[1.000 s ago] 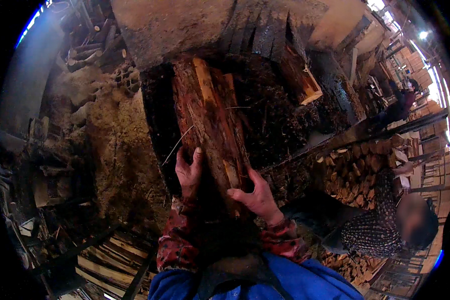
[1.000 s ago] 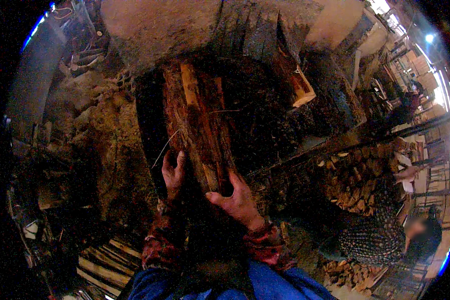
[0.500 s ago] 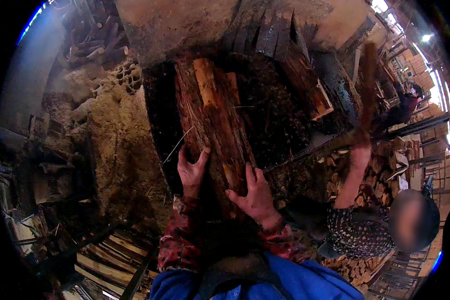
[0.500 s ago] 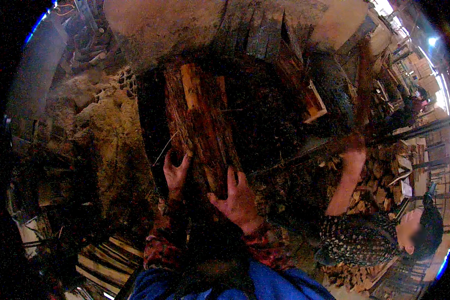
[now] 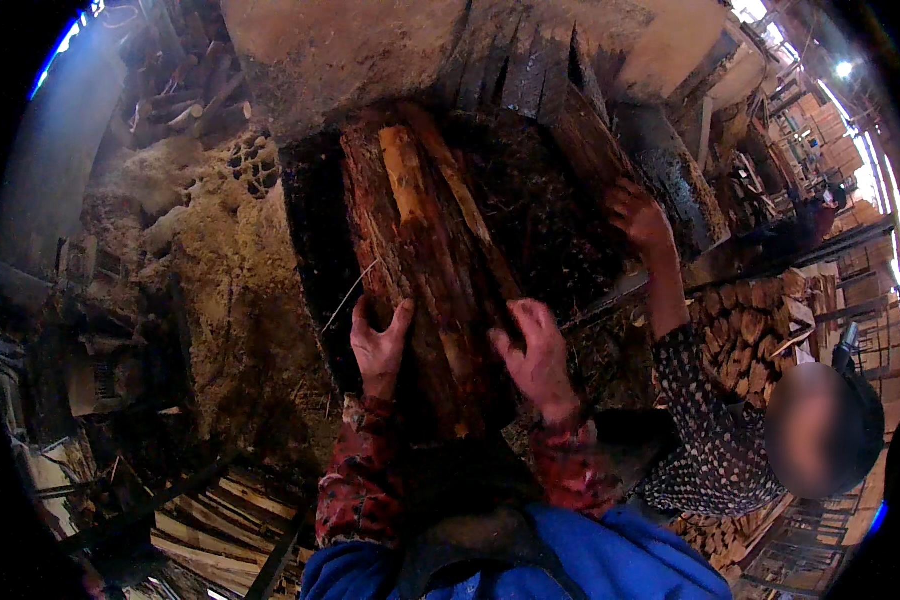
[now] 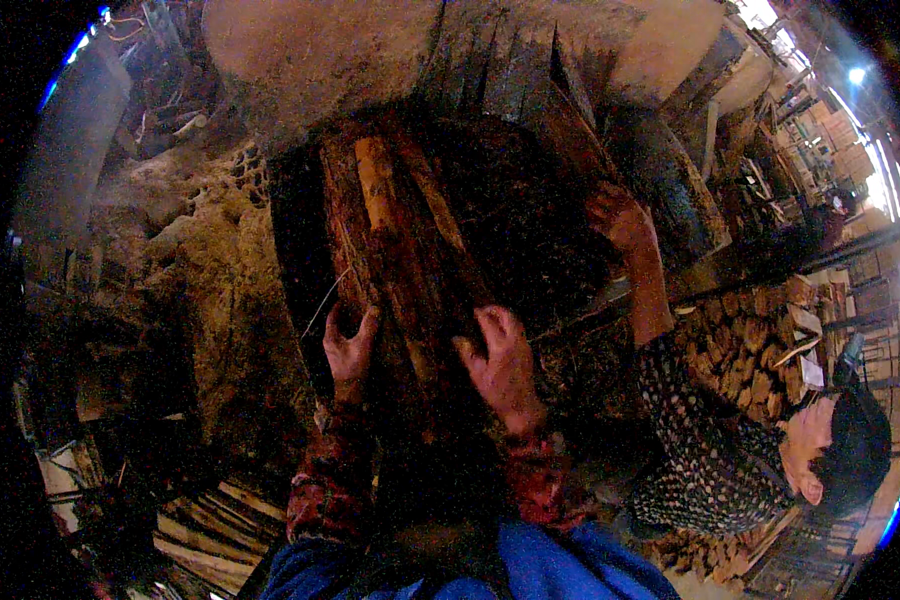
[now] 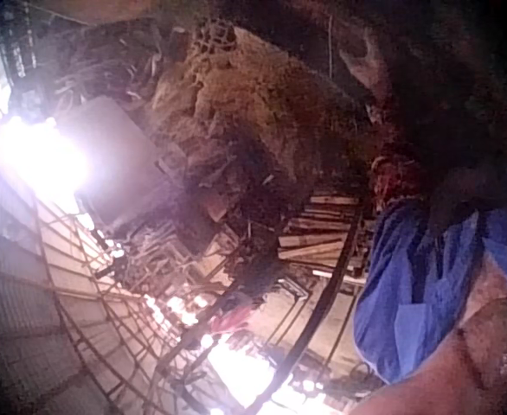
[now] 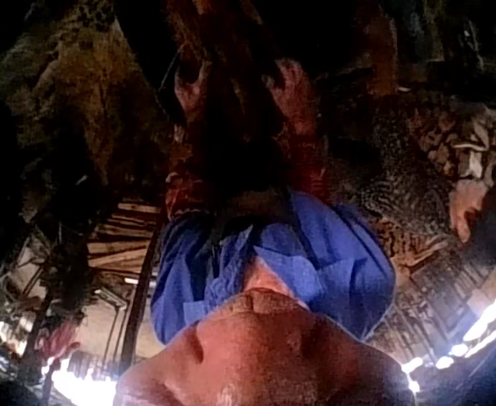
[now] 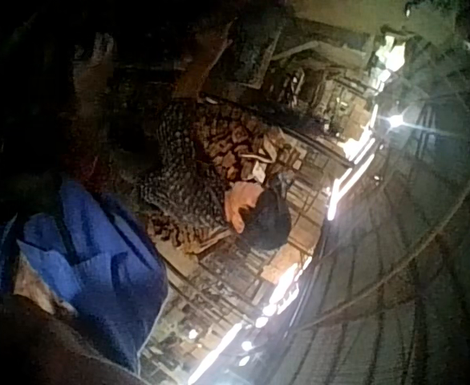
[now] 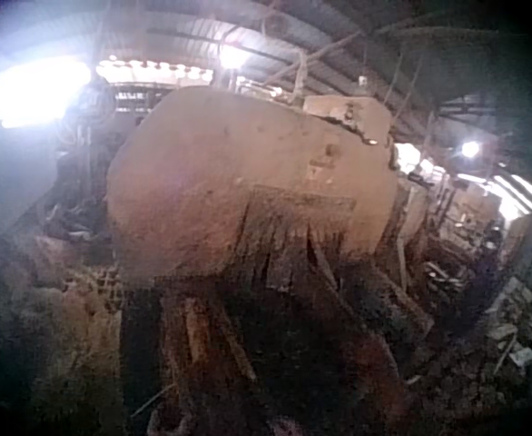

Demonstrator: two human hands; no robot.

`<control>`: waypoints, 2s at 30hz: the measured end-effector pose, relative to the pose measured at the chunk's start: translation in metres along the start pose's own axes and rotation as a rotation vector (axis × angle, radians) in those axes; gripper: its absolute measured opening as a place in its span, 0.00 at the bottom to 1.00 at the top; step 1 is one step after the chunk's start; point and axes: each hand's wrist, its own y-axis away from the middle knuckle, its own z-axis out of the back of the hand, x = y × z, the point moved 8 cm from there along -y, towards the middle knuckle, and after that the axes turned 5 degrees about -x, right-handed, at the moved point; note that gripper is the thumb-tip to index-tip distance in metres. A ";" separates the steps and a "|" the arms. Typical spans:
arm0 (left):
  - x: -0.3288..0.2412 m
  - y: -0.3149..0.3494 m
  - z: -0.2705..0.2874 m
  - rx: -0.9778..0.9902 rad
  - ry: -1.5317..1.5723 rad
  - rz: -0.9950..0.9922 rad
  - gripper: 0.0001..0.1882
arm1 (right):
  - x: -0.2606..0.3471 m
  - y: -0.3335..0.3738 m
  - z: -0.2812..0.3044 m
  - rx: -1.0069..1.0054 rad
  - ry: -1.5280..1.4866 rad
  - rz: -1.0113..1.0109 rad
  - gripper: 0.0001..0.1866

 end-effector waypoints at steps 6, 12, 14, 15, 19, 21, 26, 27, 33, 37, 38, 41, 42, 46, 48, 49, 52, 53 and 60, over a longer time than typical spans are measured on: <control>0.003 -0.004 -0.013 0.070 0.227 0.162 0.30 | -0.090 -0.015 -0.040 0.066 0.197 0.035 0.29; -0.009 -0.002 -0.016 -0.095 0.330 0.171 0.28 | -0.064 -0.024 -0.023 -0.007 0.194 0.283 0.30; -0.007 -0.002 -0.007 -0.113 0.230 0.127 0.29 | -0.047 -0.026 -0.017 -0.029 0.079 0.232 0.27; -0.004 -0.003 -0.003 -0.122 0.183 0.109 0.30 | -0.029 -0.031 -0.007 0.055 -0.007 0.029 0.25; 0.004 0.000 0.000 -0.151 0.086 0.102 0.32 | 0.003 0.001 0.028 -0.179 0.161 0.293 0.23; -0.009 0.000 -0.005 -0.099 0.106 0.184 0.32 | 0.010 0.008 0.028 -0.041 0.164 0.094 0.23; -0.002 -0.003 -0.008 -0.065 0.155 0.216 0.31 | 0.050 0.020 -0.003 0.113 0.115 0.199 0.25; 0.011 -0.002 -0.004 -0.066 0.164 0.235 0.31 | 0.046 0.020 -0.006 0.125 0.046 0.188 0.24; 0.007 -0.003 -0.004 -0.090 0.130 0.177 0.30 | -0.008 0.006 0.023 0.071 0.007 -0.005 0.21; -0.023 -0.003 -0.006 -0.076 0.166 0.113 0.30 | -0.102 0.057 0.003 0.091 0.177 -0.017 0.26; -0.022 -0.002 -0.008 -0.069 0.205 0.119 0.30 | -0.110 0.060 -0.001 0.072 0.145 -0.001 0.28; -0.029 -0.001 -0.010 -0.051 0.228 0.135 0.30 | -0.088 0.047 0.008 0.046 0.036 0.016 0.29; -0.031 -0.001 -0.009 -0.042 0.220 0.138 0.31 | -0.084 0.042 0.009 0.072 0.019 -0.030 0.29; -0.024 0.000 -0.005 -0.086 0.271 0.100 0.29 | -0.099 0.040 0.005 0.175 -0.196 -0.321 0.29; -0.026 0.000 -0.004 -0.083 0.240 0.092 0.30 | -0.092 0.038 0.009 0.121 -0.313 -0.316 0.28; -0.026 0.000 -0.004 -0.084 0.234 0.105 0.30 | -0.085 0.037 0.008 0.103 -0.300 -0.297 0.27; -0.019 0.001 -0.002 -0.099 0.257 0.141 0.30 | -0.054 0.027 -0.009 0.159 -0.332 -0.238 0.26; -0.010 0.000 -0.001 -0.103 0.301 0.152 0.30 | -0.046 0.024 -0.012 0.190 -0.351 -0.220 0.26; -0.016 0.003 -0.002 -0.112 0.270 0.140 0.31 | -0.075 -0.023 -0.040 0.138 -0.276 -0.106 0.31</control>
